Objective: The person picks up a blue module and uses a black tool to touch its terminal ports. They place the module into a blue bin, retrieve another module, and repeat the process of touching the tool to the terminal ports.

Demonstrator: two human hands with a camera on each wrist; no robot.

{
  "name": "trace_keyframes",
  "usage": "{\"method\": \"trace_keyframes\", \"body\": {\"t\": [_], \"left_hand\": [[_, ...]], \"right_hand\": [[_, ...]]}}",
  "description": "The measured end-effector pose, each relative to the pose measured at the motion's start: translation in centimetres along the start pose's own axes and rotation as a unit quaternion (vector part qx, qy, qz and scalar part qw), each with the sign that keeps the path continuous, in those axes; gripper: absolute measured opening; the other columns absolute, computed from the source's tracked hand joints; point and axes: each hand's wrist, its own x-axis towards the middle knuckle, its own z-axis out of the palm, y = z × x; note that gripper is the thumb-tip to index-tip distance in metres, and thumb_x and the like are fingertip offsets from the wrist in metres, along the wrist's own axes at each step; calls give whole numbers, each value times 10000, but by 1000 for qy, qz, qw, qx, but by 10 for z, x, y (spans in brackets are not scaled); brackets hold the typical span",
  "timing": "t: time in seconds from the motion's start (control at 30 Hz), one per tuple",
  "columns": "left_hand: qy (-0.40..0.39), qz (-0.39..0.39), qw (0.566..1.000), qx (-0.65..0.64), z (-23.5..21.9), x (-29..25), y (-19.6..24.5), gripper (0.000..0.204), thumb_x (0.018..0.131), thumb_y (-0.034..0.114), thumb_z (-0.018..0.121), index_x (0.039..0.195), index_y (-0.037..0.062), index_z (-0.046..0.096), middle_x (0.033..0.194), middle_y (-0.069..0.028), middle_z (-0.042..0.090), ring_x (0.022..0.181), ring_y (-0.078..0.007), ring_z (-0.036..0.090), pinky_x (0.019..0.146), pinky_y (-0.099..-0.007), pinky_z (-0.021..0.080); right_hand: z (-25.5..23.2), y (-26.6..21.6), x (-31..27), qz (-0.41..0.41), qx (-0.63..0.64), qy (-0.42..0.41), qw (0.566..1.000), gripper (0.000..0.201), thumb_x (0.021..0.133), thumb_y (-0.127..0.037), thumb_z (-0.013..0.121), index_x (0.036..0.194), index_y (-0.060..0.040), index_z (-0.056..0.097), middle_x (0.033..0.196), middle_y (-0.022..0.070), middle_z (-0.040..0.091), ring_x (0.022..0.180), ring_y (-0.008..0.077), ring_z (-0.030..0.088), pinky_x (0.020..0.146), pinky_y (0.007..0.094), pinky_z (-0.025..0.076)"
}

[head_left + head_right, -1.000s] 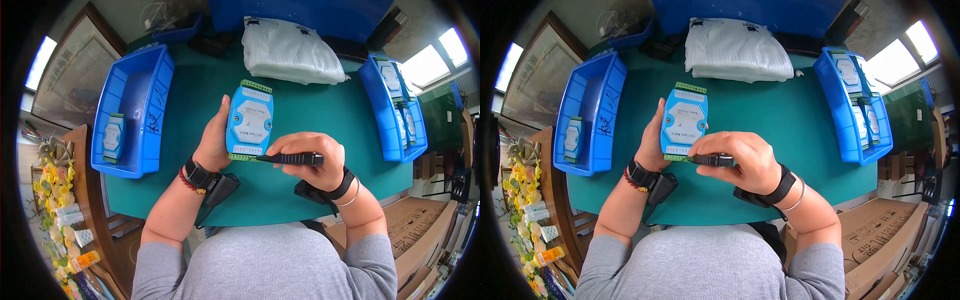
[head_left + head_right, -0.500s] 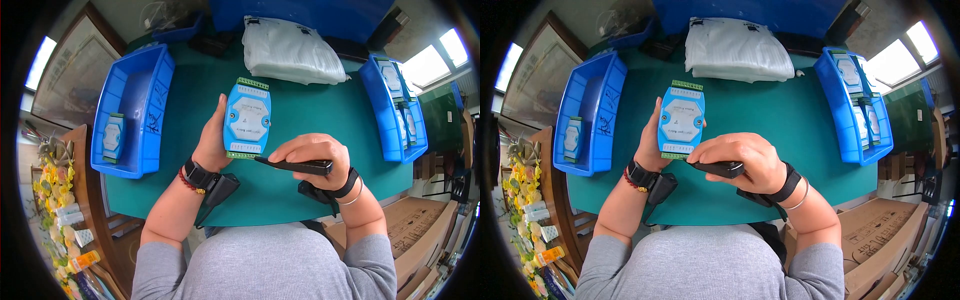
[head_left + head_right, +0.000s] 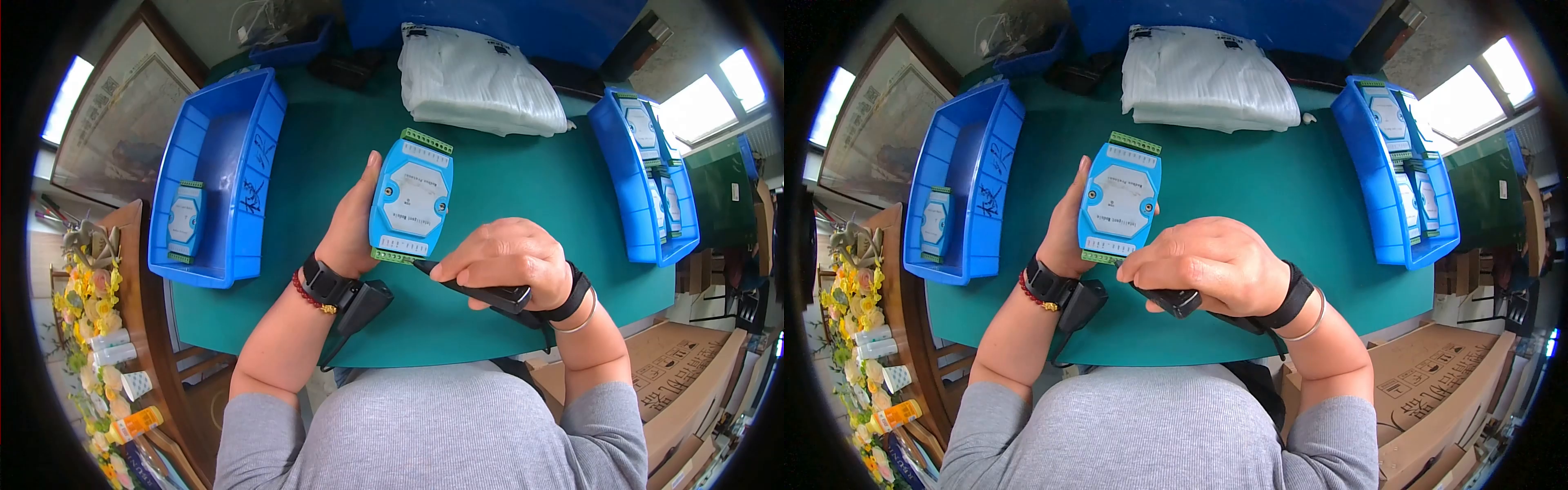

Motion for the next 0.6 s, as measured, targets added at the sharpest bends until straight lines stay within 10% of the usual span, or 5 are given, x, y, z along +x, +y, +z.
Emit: {"method": "trace_keyframes", "body": {"t": [0.6], "left_hand": [[12, 27, 1000, 8, 0, 0, 0, 663, 971, 576, 291, 1313, 31, 451, 1125, -166, 603, 999, -283, 622, 839, -392, 538]], "right_hand": [[2, -4, 0, 18, 37, 48, 998, 277, 751, -26, 736, 961, -10, 557, 908, 175, 687, 809, 302, 692, 656, 336, 562]]}}
